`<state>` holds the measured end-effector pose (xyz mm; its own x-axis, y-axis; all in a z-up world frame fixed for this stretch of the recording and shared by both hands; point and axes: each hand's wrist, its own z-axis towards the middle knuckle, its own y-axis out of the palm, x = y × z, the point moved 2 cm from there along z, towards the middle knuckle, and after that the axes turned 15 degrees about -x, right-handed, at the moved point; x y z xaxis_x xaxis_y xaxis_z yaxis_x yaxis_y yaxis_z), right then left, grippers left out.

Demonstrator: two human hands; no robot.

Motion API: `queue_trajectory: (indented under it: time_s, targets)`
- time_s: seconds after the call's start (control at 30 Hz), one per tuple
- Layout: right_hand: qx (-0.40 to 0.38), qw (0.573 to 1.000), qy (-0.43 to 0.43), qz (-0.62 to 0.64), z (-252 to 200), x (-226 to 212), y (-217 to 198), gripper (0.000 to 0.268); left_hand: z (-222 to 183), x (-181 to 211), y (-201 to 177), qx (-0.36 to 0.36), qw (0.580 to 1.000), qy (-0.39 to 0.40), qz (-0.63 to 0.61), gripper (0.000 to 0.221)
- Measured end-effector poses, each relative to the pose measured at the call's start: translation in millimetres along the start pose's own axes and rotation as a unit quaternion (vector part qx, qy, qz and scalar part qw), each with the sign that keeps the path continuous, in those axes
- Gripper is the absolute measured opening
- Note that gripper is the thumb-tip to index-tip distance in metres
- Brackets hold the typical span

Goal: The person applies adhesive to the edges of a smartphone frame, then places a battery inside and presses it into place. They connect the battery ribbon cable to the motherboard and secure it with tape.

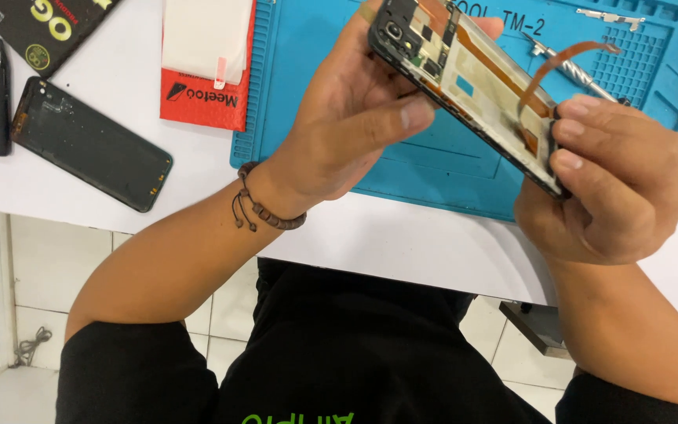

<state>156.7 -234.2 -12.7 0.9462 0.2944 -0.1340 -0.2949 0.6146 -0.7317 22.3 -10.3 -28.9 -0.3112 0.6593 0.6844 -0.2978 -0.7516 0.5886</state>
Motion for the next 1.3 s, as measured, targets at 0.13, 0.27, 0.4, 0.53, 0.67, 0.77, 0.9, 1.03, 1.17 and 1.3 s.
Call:
queue_trajectory:
  time_s: [0.13, 0.27, 0.4, 0.53, 0.67, 0.77, 0.9, 1.03, 1.17, 1.3]
  targets:
    - [-0.043, 0.999, 0.032, 0.001, 15, -12, 5, 0.027, 1, 4, 7, -0.009, 1.0, -0.003, 0.016, 0.065]
    - [-0.014, 0.999, 0.025, -0.033, 34, -17, 14, 0.009, 3, 8, 7, -0.001, 1.0, -0.003, 0.018, 0.056]
    - [-0.103, 0.989, 0.079, 0.068, 29, -9, 9, 0.046, 3, 14, 2, -0.018, 0.998, 0.021, 0.058, 0.058]
    - [-0.04, 0.979, 0.128, 0.152, 29, -12, 3, 0.049, 3, 19, 6, -0.025, 0.997, 0.018, 0.076, 0.055]
    - [-0.032, 0.971, 0.159, 0.173, 40, -18, 2, 0.028, 3, 12, 13, -0.042, 0.986, -0.029, 0.161, 0.089]
    - [-0.047, 0.963, 0.17, 0.202, 44, -25, 1, 0.029, 6, 9, 24, -0.052, 0.979, -0.05, 0.191, 0.091]
    - [-0.026, 0.943, 0.217, 0.253, 43, -29, 5, 0.034, 7, 8, 30, -0.046, 0.966, -0.083, 0.241, 0.092]
    - [-0.014, 0.908, 0.269, 0.32, 37, -30, 4, 0.031, 5, 7, 27, -0.05, 0.96, -0.07, 0.266, 0.094]
    - [0.021, 0.875, 0.298, 0.381, 24, -25, 6, 0.029, 2, 8, 24, -0.042, 0.957, -0.056, 0.282, 0.095]
    - [0.031, 0.863, 0.32, 0.39, 21, -26, 7, 0.03, 2, 5, 23, -0.05, 0.958, -0.019, 0.282, 0.09]
